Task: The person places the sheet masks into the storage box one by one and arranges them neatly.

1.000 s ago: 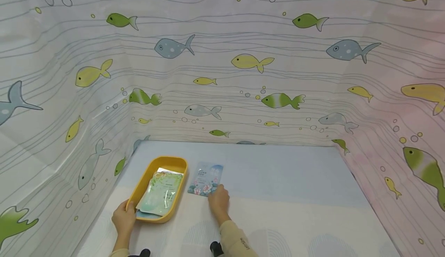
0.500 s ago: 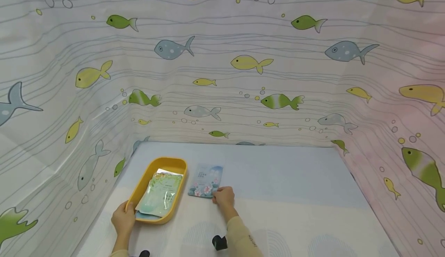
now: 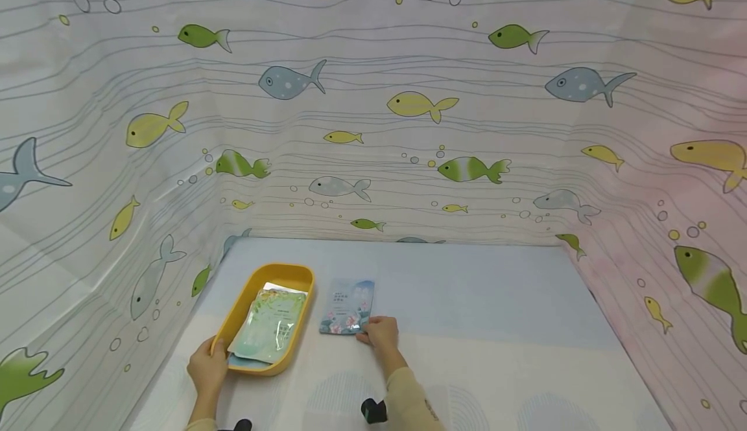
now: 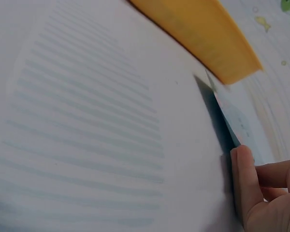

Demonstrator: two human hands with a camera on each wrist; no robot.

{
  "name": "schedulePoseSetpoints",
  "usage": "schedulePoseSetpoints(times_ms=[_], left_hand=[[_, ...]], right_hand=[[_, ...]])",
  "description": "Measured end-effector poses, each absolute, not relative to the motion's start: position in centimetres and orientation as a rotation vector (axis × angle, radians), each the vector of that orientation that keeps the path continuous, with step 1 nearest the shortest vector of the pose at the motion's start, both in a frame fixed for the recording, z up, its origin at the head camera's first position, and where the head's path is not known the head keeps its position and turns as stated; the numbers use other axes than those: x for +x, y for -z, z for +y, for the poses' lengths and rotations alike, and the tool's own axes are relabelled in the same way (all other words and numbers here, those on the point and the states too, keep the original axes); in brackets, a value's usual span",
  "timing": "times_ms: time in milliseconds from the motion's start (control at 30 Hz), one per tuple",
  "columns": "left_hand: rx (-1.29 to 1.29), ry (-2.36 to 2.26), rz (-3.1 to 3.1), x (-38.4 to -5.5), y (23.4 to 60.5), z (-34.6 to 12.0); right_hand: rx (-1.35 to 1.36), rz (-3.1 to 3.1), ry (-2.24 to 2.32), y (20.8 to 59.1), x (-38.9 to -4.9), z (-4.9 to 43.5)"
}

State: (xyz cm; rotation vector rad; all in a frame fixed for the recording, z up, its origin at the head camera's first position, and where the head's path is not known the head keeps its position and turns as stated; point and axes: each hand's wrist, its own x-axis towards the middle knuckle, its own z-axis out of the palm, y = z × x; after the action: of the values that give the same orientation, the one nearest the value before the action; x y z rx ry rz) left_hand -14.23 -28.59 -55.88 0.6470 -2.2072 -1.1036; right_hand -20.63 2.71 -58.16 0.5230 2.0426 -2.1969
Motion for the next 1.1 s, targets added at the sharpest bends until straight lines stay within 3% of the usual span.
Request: schedulePoseSetpoints(times_ms=[733,1100], left_hand=[[0.652,1.11,-2.206,-14.2,55.9,-28.6],[0.643,1.109,-2.212,-14.2,55.8,-28.7]], right_hand=[[0.572,1.913,2.251,57.5,-20.0,2.9],[0.456,1.898,2.282,56.2,-19.0,3.7]])
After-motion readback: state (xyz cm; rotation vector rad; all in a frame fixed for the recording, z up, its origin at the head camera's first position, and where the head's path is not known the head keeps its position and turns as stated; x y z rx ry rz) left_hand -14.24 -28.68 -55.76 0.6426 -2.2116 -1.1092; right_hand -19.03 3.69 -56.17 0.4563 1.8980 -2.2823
